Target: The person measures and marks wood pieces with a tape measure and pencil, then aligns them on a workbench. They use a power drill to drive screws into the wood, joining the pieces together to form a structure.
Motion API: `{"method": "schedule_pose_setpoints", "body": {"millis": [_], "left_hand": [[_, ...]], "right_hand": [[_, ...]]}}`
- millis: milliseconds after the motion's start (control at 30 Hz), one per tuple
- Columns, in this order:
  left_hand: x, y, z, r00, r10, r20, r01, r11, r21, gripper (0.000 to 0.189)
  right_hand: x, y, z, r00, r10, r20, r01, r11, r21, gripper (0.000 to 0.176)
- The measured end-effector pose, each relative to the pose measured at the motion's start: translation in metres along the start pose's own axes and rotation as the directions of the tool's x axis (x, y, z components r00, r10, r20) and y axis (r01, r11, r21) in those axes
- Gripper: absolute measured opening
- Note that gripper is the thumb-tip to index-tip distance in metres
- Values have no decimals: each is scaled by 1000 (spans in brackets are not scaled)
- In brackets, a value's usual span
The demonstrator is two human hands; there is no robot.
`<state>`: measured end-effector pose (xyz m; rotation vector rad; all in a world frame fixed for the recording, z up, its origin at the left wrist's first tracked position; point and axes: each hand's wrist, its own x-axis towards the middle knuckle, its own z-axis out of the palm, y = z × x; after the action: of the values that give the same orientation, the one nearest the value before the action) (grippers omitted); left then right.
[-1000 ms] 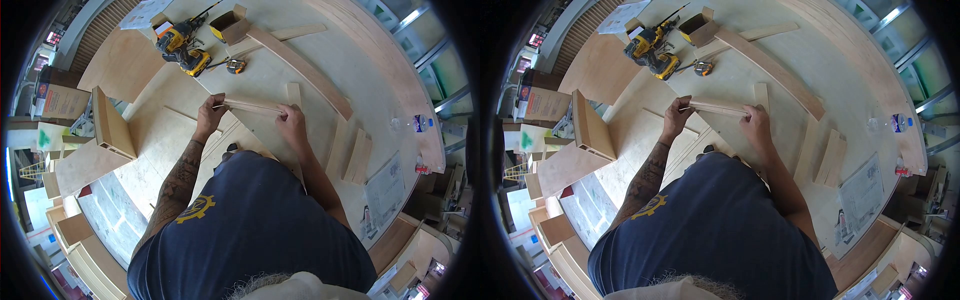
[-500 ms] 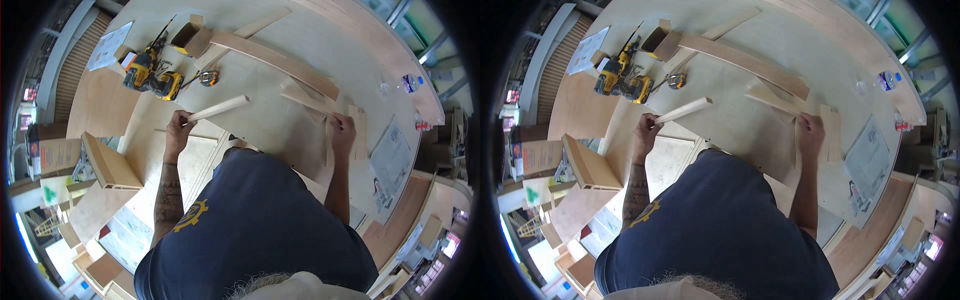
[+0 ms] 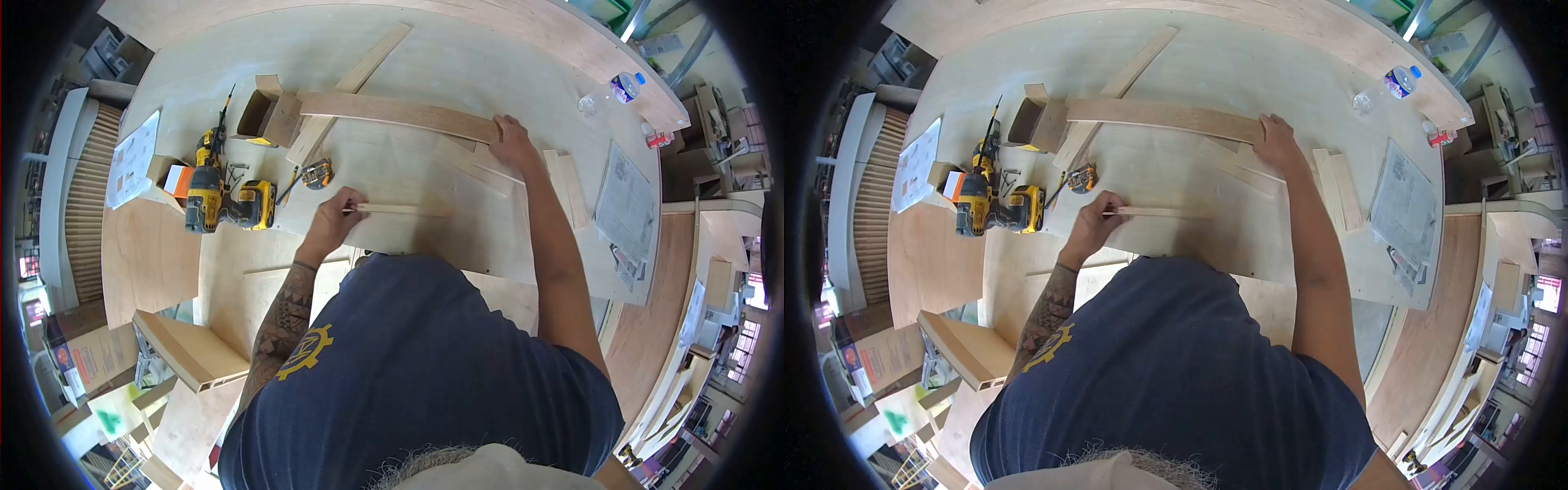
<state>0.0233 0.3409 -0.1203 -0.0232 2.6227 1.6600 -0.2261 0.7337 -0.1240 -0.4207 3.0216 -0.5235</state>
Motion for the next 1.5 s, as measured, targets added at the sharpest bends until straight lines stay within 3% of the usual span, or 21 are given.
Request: {"method": "schedule_pose_setpoints", "body": {"millis": [33, 100, 133, 400, 533, 600, 733, 800, 833, 900, 967, 1033, 1067, 1133, 1167, 1233, 1267, 1500], "left_hand": [[4, 2, 3, 999, 14, 43, -14, 1000, 6, 25], [10, 5, 5, 998, -1, 56, 1, 1000, 4, 27], [11, 6, 6, 998, -18, 66, 17, 1000, 8, 28], [17, 6, 18, 990, 39, 134, -37, 999, -17, 30], [20, 8, 35, 972, 147, 181, -137, 988, -64, 30], [23, 11, 45, 967, 143, 209, -132, 989, -68, 29], [23, 26, 63, 956, 118, 269, -105, 993, -61, 30], [23, 32, 76, 953, 152, 263, -137, 988, -74, 31], [23, 33, 83, 951, 187, 246, -169, 981, -94, 32], [25, 37, 95, 952, 201, 230, -187, 979, -80, 30], [22, 39, 105, 954, 211, 212, -201, 977, -68, 29], [21, 42, 111, 989, 71, 133, -57, 993, -106, 28], [20, 41, 116, 988, 69, 139, -56, 994, -95, 28], [17, 38, 124, 1000, -15, -7, 12, 936, -352, 29], [18, 35, 124, 1000, -21, -11, 16, 940, -342, 29], [22, 43, 119, 970, -240, 50, 235, 855, -461, 35], [25, 48, 116, 962, -265, 67, 269, 876, -401, 39], [28, 57, 121, 931, -362, 36, 324, 777, -539, 28]], "right_hand": [[5, -1, -8, 1000, 4, -1, -4, 1000, -5, 77], [11, 3, -28, 968, -23, 250, 3, 997, 80, 79], [6, 1, -28, 967, -18, 254, 1, 998, 68, 79], [-70, -2, -31, 998, -34, -61, 44, 987, 154, 67], [-114, -18, -47, 995, 92, -35, -87, 989, 120, 61], [-133, -13, -40, 982, 119, -149, -104, 989, 106, 56], [-168, -22, -34, 969, 221, -108, -196, 959, 206, 55], [-184, -33, -34, 956, 291, 45, -284, 871, 400, 56], [-190, -33, -27, 952, 303, 46, -295, 862, 412, 56], [-202, -34, -15, 982, 183, -49, -142, 880, 453, 51], [-209, -34, -13, 972, 235, 17, -210, 832, 514, 54], [-212, -29, -11, 982, 165, 88, -186, 808, 559, 56], [-214, -26, -8, 982, 168, 87, -187, 801, 568, 56], [-215, -24, -3, 981, 155, 117, -194, 785, 589, 55], [-216, -22, -2, 981, 149, 121, -192, 779, 597, 55], [-216, -27, -14, 985, 124, 122, -173, 779, 603, 51], [-215, -26, -12, 986, 109, 127, -164, 776, 610, 51], [-215, -27, -18, 998, -5, 67, -33, 837, 547, 57]]}}
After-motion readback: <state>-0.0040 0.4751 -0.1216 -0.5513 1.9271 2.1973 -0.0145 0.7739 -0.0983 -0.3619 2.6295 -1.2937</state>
